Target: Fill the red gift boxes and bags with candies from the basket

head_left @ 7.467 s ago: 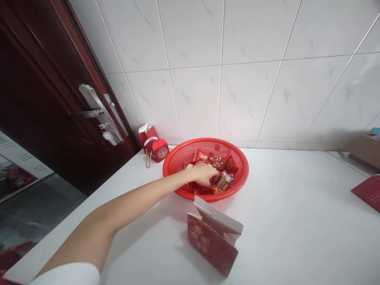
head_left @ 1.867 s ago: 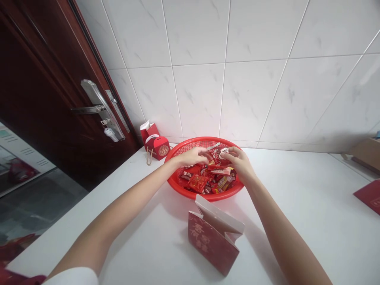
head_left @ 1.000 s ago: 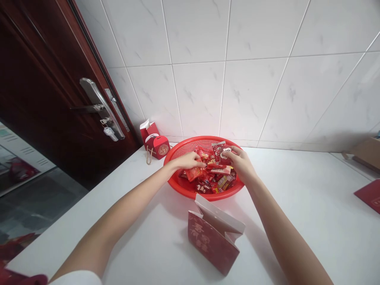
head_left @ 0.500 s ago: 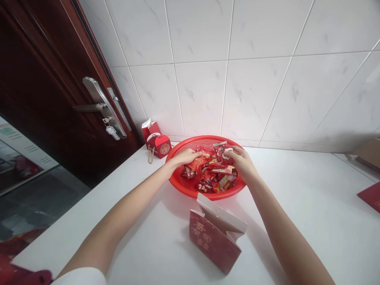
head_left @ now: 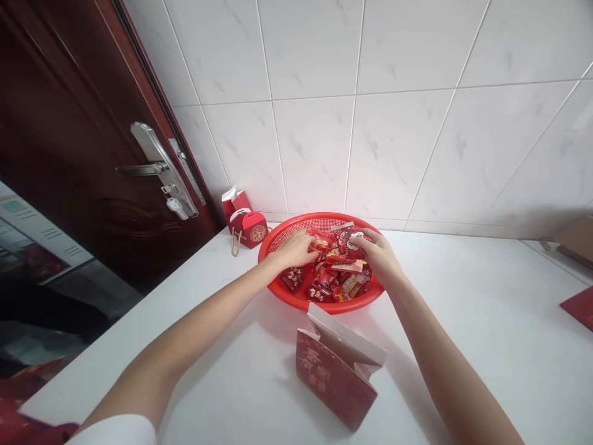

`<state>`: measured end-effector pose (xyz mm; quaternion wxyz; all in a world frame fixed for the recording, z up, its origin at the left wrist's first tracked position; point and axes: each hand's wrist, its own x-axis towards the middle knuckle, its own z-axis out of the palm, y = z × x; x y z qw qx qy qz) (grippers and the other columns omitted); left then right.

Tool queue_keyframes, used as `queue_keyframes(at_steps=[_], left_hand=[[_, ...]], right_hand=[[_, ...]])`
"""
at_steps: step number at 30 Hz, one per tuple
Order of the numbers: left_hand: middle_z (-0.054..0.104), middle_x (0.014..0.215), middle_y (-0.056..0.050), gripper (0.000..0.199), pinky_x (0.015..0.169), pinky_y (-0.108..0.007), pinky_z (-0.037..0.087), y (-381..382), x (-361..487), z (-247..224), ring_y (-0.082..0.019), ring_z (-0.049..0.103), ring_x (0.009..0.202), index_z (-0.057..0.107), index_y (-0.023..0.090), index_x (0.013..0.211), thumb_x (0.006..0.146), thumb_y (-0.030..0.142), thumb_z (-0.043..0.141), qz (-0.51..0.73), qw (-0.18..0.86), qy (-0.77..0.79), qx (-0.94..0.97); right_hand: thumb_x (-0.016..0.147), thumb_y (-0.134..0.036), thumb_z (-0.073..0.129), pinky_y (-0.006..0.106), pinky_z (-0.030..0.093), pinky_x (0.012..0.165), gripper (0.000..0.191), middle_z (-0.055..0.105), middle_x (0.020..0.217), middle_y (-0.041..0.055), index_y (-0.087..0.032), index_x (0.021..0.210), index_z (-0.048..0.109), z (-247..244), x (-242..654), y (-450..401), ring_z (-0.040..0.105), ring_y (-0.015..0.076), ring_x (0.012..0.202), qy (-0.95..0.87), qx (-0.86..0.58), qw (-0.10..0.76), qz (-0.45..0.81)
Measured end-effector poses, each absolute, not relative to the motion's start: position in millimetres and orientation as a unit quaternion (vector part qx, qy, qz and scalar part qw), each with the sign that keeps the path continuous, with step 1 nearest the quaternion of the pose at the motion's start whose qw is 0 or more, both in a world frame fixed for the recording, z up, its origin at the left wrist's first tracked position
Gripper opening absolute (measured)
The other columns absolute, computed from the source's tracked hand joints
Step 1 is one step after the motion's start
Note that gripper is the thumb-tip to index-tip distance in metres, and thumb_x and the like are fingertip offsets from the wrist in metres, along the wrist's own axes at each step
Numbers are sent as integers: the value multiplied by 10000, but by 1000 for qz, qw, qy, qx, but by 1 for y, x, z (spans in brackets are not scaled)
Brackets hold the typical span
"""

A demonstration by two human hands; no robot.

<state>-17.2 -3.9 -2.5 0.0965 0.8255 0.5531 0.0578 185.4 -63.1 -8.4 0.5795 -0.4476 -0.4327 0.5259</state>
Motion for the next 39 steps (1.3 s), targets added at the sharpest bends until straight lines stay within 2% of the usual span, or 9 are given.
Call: queue_keyframes(at_steps=[5, 10, 16, 20, 25, 31, 35, 37, 39], left_hand=[[677, 1149, -161, 397, 1084, -482, 367, -14, -2, -1, -381, 537, 1204, 741, 160, 803, 850, 547, 672, -33, 41, 463, 885], [654, 1281, -160, 598, 1163, -559, 279, -18, -3, -9, -423, 464, 1324, 757, 179, 1003, 740, 715, 716, -96, 65, 443, 889], [713, 959, -121, 417, 1107, -574, 329, -13, -3, -14, -364, 588, 1117, 653, 170, 627, 772, 549, 747, -112, 104, 451, 879], [687, 819, -63, 360, 1044, -522, 367, -10, -3, -16, -315, 610, 1011, 588, 175, 574, 764, 425, 764, -88, 144, 452, 876], [637, 715, -40, 460, 1021, -473, 373, -9, -3, -20, -292, 610, 930, 523, 181, 518, 741, 494, 776, -78, 127, 437, 887], [648, 698, -11, 319, 919, -377, 420, -9, -2, -17, -243, 623, 829, 583, 189, 573, 694, 388, 801, -49, 127, 442, 887], [657, 674, 2, 122, 706, -301, 436, -10, -7, -11, -204, 614, 691, 622, 203, 636, 703, 229, 721, 3, 100, 480, 872], [686, 734, -21, 46, 647, -295, 421, -9, -10, -9, -217, 627, 710, 659, 202, 708, 710, 156, 658, 29, 83, 499, 862], [711, 861, -59, 134, 681, -304, 432, -7, -12, -8, -246, 648, 823, 684, 192, 792, 716, 106, 613, 51, 56, 508, 858]], right_hand=[[645, -310, 759, 299, 569, 664, 220, 739, 747, 2, -202, 827, 700, -9, 186, -63, 699, 178, 683, -431, -445, 581, 528], [649, -311, 754, 291, 568, 656, 227, 743, 748, 0, -204, 843, 705, -8, 185, -63, 706, 181, 689, -432, -449, 580, 525], [640, -295, 755, 298, 567, 651, 206, 737, 738, -5, -210, 819, 700, -8, 185, -62, 706, 184, 673, -429, -449, 581, 526], [634, -309, 760, 304, 568, 656, 226, 737, 744, -2, -209, 829, 703, -9, 185, -62, 708, 191, 685, -434, -448, 578, 526], [631, -308, 762, 301, 566, 653, 222, 740, 743, 6, -204, 816, 697, -8, 185, -63, 711, 192, 694, -431, -448, 581, 525], [620, -320, 766, 307, 572, 648, 248, 740, 749, 3, -205, 829, 699, -8, 185, -63, 719, 207, 719, -426, -451, 578, 530], [639, -350, 764, 289, 549, 625, 249, 737, 748, -2, -212, 837, 703, -10, 187, -63, 691, 183, 688, -438, -461, 573, 517], [647, -353, 763, 286, 549, 636, 240, 737, 756, -2, -211, 831, 701, -10, 187, -63, 685, 176, 687, -444, -458, 573, 515], [652, -348, 760, 291, 554, 647, 232, 737, 760, 1, -209, 828, 698, -10, 187, -63, 690, 181, 696, -445, -453, 573, 519]])
